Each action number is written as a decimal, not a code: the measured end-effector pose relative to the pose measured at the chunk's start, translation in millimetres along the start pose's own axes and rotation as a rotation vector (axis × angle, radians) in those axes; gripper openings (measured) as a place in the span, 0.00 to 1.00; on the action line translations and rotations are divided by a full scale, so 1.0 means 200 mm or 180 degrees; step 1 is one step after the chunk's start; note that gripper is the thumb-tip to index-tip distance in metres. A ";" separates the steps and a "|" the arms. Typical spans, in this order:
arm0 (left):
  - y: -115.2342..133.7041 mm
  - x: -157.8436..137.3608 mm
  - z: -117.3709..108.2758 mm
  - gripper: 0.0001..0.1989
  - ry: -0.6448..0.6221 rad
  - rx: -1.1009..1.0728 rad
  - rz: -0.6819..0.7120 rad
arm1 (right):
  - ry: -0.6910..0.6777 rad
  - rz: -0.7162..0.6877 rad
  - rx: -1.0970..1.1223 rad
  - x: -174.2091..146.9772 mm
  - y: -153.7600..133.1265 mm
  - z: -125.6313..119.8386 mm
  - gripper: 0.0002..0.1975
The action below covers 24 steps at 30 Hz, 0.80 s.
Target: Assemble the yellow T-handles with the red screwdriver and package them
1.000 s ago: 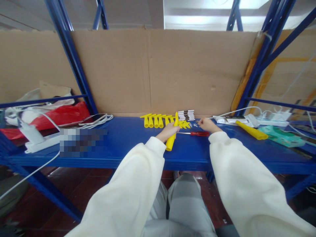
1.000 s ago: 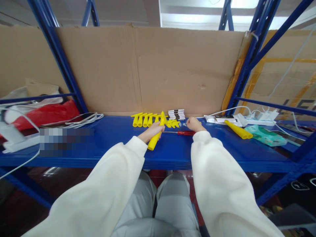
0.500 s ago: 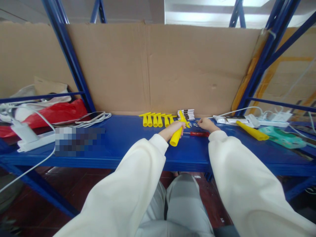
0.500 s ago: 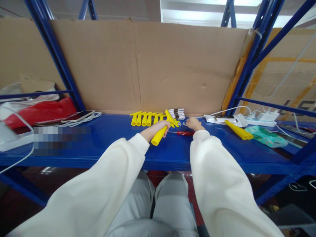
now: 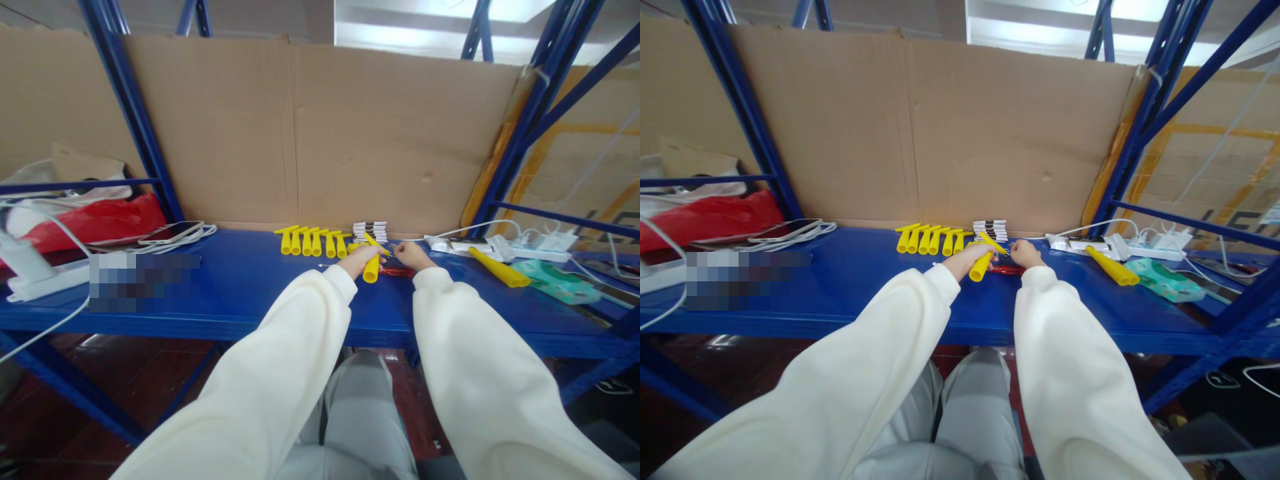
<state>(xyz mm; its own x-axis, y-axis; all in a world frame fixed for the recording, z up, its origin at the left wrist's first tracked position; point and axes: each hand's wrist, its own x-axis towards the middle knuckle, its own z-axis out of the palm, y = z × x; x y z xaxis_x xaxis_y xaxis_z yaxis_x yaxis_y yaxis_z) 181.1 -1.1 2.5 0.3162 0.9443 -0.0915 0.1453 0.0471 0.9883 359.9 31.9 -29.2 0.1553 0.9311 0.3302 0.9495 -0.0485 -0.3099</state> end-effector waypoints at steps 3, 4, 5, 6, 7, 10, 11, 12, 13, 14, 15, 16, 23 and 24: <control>0.02 -0.03 -0.03 0.09 0.0168 -0.0159 -0.0111 | -0.0018 0.0012 0.0064 -0.01 -0.02 -0.02 0.11; 0.04 -0.05 -0.05 0.09 0.0189 -0.0174 -0.0083 | -0.0030 -0.0011 0.0100 -0.02 -0.03 -0.03 0.11; 0.05 -0.07 -0.08 0.08 0.0190 -0.0168 -0.0034 | -0.0050 -0.0038 0.0142 -0.02 -0.03 -0.04 0.11; 0.06 -0.09 -0.11 0.09 0.0216 -0.0097 -0.0008 | -0.0081 -0.0071 0.0188 -0.02 -0.04 -0.05 0.11; 0.07 -0.11 -0.15 0.10 0.0203 -0.0004 0.0060 | -0.0117 -0.0112 0.0236 -0.03 -0.04 -0.06 0.11; 0.09 -0.17 -0.29 0.19 0.0247 0.0250 0.0459 | -0.0260 -0.0303 0.0363 -0.03 -0.04 -0.08 0.10; 0.08 -0.19 -0.34 0.24 0.0321 0.0321 0.0565 | -0.0328 -0.0374 0.0383 -0.03 -0.04 -0.08 0.09; 0.07 -0.20 -0.39 0.27 0.0437 0.0411 0.0645 | -0.0400 -0.0428 0.0387 -0.03 -0.04 -0.08 0.09; 0.06 -0.21 -0.44 0.30 0.0579 0.0498 0.0688 | -0.0470 -0.0453 0.0374 -0.04 -0.05 -0.08 0.08; 0.05 -0.22 -0.49 0.33 0.0701 0.0568 0.0726 | -0.0532 -0.0457 0.0352 -0.04 -0.05 -0.08 0.07; 0.03 -0.23 -0.53 0.34 0.0796 0.0620 0.0743 | -0.0584 -0.0449 0.0326 -0.04 -0.05 -0.08 0.07; 0.01 -0.23 -0.57 0.35 0.0881 0.0634 0.0782 | -0.0625 -0.0441 0.0302 -0.05 -0.06 -0.08 0.08; -0.10 -0.26 -0.65 0.38 0.1068 0.0982 0.0863 | -0.0738 -0.0692 0.0140 -0.04 -0.09 -0.06 0.16; -0.10 -0.26 -0.65 0.38 0.1030 0.1056 0.0903 | -0.0719 -0.0686 0.0104 -0.03 -0.10 -0.05 0.16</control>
<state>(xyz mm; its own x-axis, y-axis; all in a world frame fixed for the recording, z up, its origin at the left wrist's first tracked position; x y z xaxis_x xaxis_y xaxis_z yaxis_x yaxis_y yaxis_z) 40.6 -8.5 2.5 0.0887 0.9595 0.2673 0.4010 -0.2800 0.8722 343.6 23.6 -16.6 -0.1166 0.9756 0.1859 0.9442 0.1670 -0.2841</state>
